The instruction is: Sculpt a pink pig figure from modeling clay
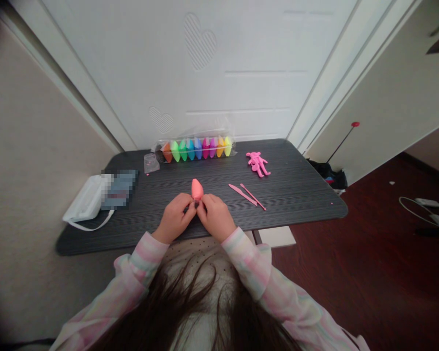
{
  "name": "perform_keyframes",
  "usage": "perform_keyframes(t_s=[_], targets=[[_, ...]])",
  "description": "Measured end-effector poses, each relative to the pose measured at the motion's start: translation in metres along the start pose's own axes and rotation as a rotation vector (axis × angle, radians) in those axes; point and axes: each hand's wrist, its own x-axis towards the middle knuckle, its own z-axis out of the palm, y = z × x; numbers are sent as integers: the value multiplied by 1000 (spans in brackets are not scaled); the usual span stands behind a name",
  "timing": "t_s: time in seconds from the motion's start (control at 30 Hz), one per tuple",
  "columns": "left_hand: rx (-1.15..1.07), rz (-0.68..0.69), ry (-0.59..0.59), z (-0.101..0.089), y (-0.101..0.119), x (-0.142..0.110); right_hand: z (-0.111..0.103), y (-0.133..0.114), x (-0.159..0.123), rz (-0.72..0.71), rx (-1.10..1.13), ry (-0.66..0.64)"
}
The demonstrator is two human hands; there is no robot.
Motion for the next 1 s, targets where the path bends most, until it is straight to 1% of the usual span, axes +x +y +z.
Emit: perform_keyframes(t_s=[0.17, 0.37, 0.47, 0.67, 0.87, 1.0], targets=[[-6, -19, -11, -2, -1, -1, 0, 1, -1, 16, 37, -25], [-12, -37, -4, -4, 1, -1, -3, -1, 0, -52, -1, -75], [-6, -47, -9, -2, 1, 0, -3, -2, 1, -51, -10, -86], [40, -111, -54, 0, -1, -1, -1, 1, 1, -48, 24, -85], [43, -69, -32, 1, -1, 0, -1, 1, 1, -27, 31, -65], [57, -56, 3, 2, -2, 1, 0, 1, 0, 7, 26, -18]])
